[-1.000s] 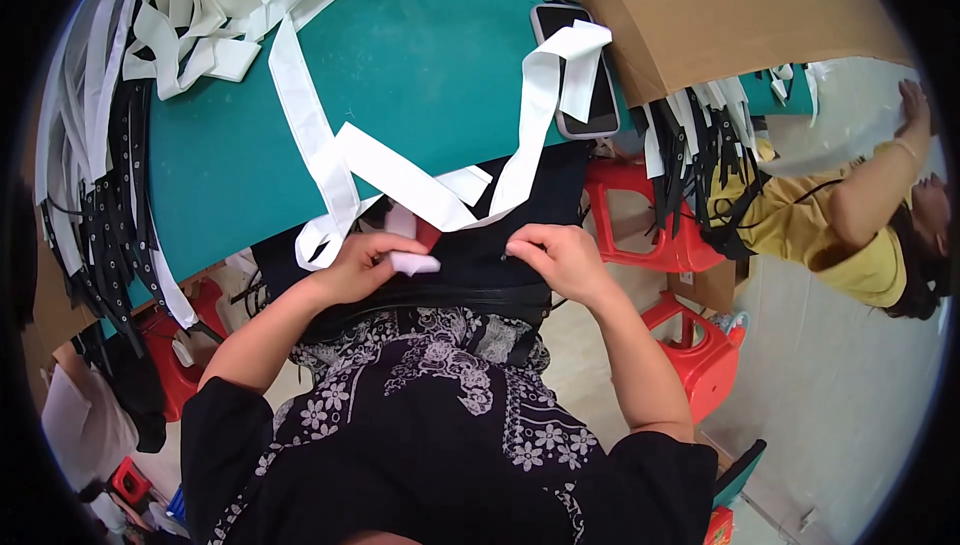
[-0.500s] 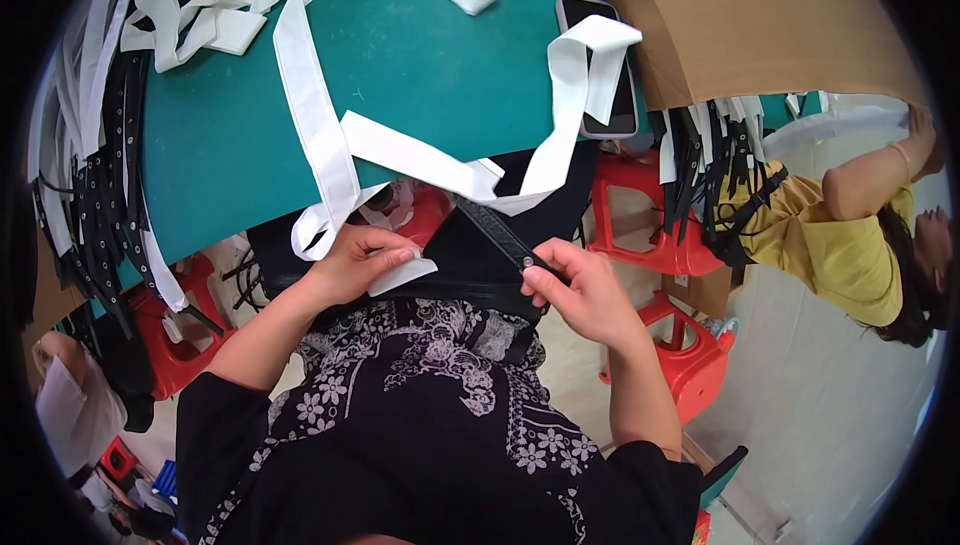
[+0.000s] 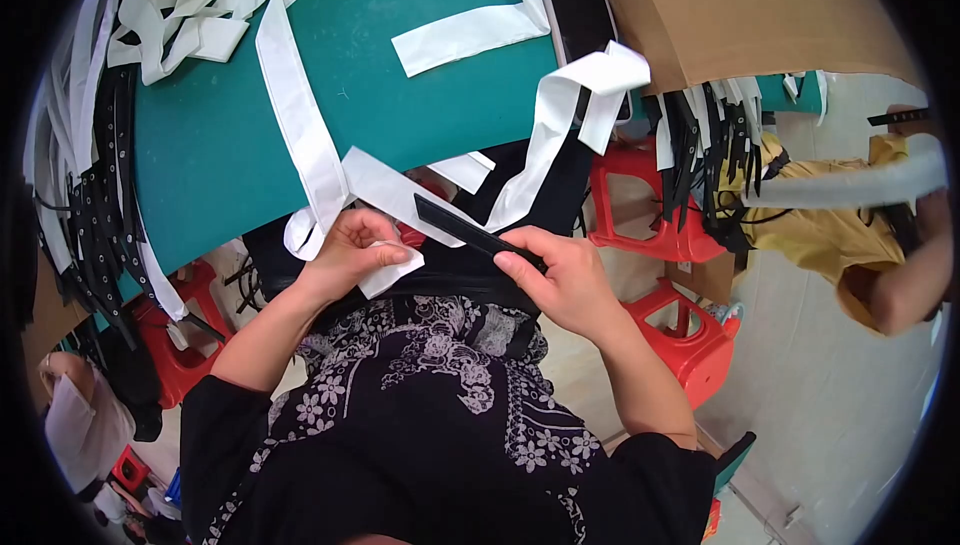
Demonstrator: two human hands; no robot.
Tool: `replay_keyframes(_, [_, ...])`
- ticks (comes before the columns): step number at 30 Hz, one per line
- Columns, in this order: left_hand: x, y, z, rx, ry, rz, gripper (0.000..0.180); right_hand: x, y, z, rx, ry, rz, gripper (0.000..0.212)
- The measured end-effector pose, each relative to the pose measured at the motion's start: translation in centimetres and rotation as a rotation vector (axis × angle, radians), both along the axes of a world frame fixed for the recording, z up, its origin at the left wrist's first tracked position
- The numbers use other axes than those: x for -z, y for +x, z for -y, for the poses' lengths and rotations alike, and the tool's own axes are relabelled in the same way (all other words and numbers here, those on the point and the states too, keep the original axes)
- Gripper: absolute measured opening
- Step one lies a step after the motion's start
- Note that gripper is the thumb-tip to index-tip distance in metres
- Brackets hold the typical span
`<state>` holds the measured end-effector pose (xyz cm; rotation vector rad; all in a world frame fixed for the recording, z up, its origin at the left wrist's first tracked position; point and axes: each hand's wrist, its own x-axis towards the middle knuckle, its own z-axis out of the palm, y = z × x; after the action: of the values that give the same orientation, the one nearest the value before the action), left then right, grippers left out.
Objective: The worker is assembling belt components by attaching white plastic pieces onto black belt straps at a factory workbench.
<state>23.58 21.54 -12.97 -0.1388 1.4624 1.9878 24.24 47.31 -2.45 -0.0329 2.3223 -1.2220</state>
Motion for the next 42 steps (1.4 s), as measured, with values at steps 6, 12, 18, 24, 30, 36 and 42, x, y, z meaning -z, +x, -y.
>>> replay_keyframes(6, [-1.3,-0.7,-0.6,0.159,-0.019,-0.122,0.040,2.8,0.8,1.0,0.104,-0.141,0.144,0.016])
replay_keyframes(12, [-2.1,0.0,-1.4,0.117,-0.164,-0.286,0.025,2.4,0.8,0.0,0.065,-0.071,0.038,0.017])
replay_keyframes(18, [-1.1,0.4,-1.4,0.120,-0.136,-0.548,0.026,0.4,0.7,-1.0,0.126,-0.046,0.105,0.021])
replay_keyframes(24, [-0.5,1.4,-3.0,-0.083,0.035,-0.560,0.034,3.3,1.2,3.5,0.240,-0.245,0.061,0.028])
replay_keyframes(30, [-0.3,1.9,-2.9,-0.134,0.120,-0.366,0.040,3.8,0.9,3.3,0.110,-0.134,-0.077,0.019])
replay_keyframes(36, [-0.9,1.0,-2.7,0.069,-0.149,-0.473,0.032,3.1,0.4,3.6,0.051,-0.077,-0.115,0.024])
replay_keyframes(42, [-1.1,0.7,-2.7,0.107,-0.316,-0.766,0.018,3.7,0.9,3.6,0.038,-0.084,-0.162,0.026])
